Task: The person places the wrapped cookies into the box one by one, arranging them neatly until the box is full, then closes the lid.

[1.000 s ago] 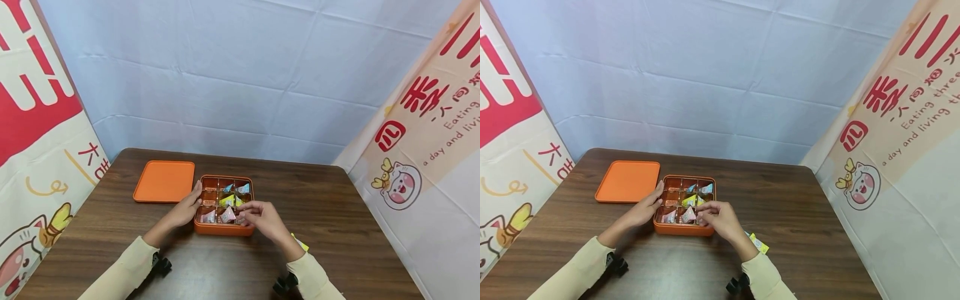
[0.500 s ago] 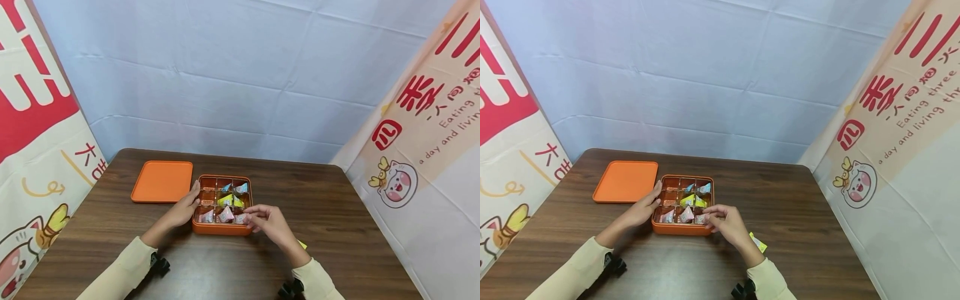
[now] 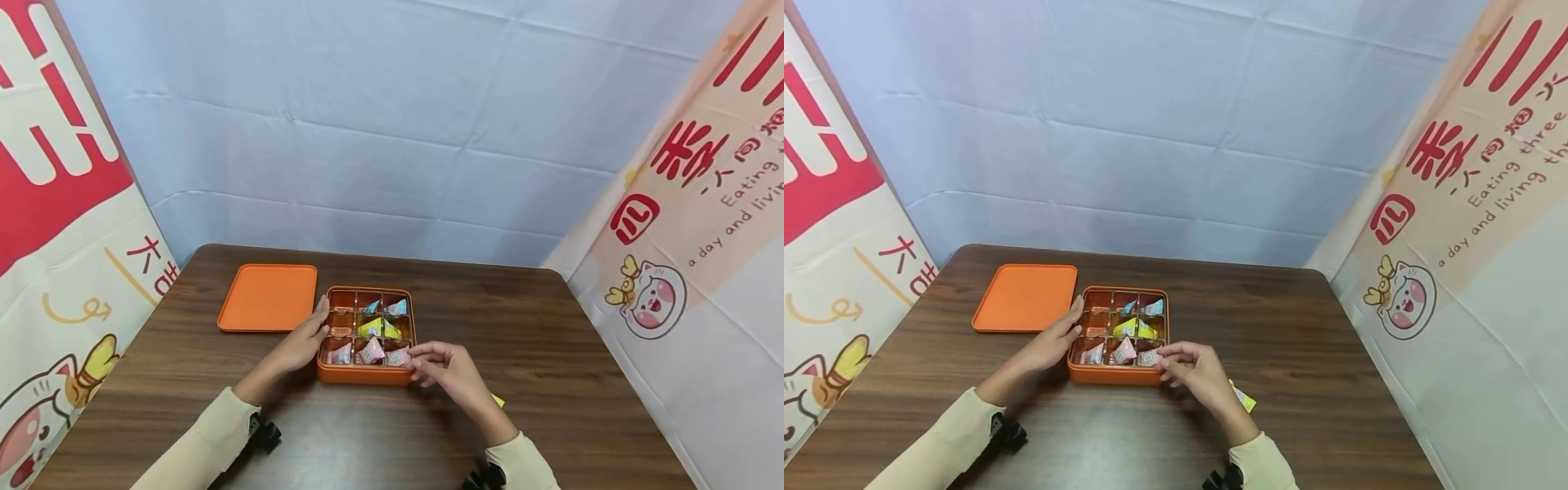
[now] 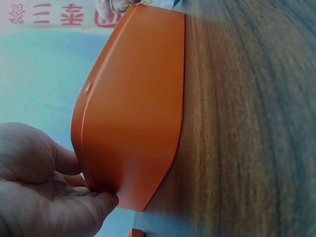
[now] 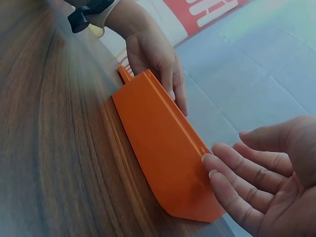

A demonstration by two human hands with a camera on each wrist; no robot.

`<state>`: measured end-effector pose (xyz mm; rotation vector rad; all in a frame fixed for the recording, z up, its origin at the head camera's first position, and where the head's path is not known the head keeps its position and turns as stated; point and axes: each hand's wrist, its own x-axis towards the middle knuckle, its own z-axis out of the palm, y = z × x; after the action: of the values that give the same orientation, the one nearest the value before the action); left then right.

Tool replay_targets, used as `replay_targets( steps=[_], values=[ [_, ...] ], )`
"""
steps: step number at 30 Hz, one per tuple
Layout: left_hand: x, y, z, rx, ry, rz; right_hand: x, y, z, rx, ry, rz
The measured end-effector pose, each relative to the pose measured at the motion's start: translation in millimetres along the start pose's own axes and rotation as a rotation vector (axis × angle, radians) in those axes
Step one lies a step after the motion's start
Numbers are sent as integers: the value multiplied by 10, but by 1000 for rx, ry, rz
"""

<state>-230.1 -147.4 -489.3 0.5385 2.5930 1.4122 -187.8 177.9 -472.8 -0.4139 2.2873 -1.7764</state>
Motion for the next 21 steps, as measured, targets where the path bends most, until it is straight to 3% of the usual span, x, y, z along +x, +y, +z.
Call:
replay_targets(
  steps=[21],
  values=[
    [3, -25, 0, -4, 0, 1, -234, 69, -169, -7, 80, -1]
  ],
)
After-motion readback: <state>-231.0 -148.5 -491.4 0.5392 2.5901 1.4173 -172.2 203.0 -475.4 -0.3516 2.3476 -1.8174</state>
